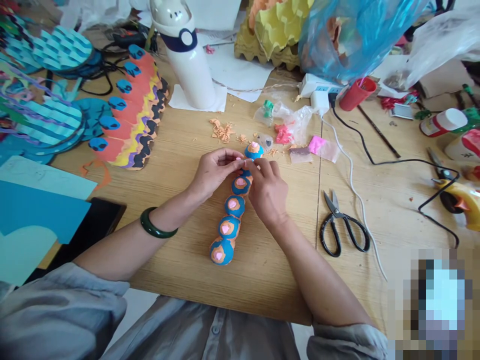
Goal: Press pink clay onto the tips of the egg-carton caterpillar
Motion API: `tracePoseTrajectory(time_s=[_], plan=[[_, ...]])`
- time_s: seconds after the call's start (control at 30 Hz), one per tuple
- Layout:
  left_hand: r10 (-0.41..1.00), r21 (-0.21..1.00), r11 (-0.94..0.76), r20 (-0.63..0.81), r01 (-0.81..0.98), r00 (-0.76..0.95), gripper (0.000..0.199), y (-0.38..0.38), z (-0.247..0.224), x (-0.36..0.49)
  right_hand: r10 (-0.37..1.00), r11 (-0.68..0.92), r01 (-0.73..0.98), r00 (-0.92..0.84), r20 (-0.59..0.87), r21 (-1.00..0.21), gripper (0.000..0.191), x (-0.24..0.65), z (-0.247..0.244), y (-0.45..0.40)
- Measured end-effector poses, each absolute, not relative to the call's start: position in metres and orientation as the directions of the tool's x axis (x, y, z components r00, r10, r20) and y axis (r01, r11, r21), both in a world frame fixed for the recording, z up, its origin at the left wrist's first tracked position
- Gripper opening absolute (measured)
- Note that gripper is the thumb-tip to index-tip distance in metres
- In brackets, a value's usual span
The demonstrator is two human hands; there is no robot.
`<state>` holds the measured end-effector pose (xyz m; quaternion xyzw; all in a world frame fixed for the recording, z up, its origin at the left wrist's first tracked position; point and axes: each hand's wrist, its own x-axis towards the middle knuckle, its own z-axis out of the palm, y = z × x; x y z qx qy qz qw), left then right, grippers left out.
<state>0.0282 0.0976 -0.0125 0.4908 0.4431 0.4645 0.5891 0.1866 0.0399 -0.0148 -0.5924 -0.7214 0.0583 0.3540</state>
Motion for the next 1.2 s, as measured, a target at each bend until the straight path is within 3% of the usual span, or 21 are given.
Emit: tracePoseTrajectory(time_s=[0.1,0.2,0.4,0.6,0.8,0.93,1.07,1.2], plan=[[0.981,0.988,0.106,-0.086,-0.114,0.173,0.010,0.096,-0.009,0.028,0.951,0.190,0.489,0.125,0.284,-0.852,0.046,0.189,-0.017,0.045],[0.982,0.984,0.132,-0.113,-0.120,0.153,0.008,0.093,-0.004,0.023,0.957,0.091,0.268,0.244,0.159,-0.959,0.042,0.194,-0.012,0.045],[0.971,0.966,0.155,-0.111,-0.205,0.211,0.017,0.073,0.022,0.004,0.963,0.128,0.219,0.206,0.174,-0.967,0.023,0.196,0.017,0.020],[0.932,0.973,0.198,-0.149,-0.121,0.331,0.023,0.046,0.049,0.003,0.960,0.268,0.234,0.016,0.280,-0.935,0.024,0.182,0.034,-0.003],[0.926,0.985,0.171,-0.152,-0.023,0.345,0.034,0.024,0.053,0.004,0.950,0.271,0.251,0.087,0.300,-0.929,0.018,0.171,0.034,-0.020],[0.949,0.996,0.088,-0.093,0.030,0.301,0.041,0.004,0.054,-0.009,0.980,0.127,0.154,0.136,0.148,-0.980,0.022,0.171,0.037,-0.039],[0.976,0.993,0.006,-0.032,0.119,0.214,0.034,-0.025,0.047,-0.032,0.994,-0.052,0.046,0.100,-0.047,-0.998,0.027,0.170,0.032,-0.066],[0.958,0.966,-0.144,0.082,0.214,0.275,0.027,-0.053,0.030,-0.052,0.989,-0.122,0.002,0.085,-0.122,-0.993,0.027,0.168,0.019,-0.082]])
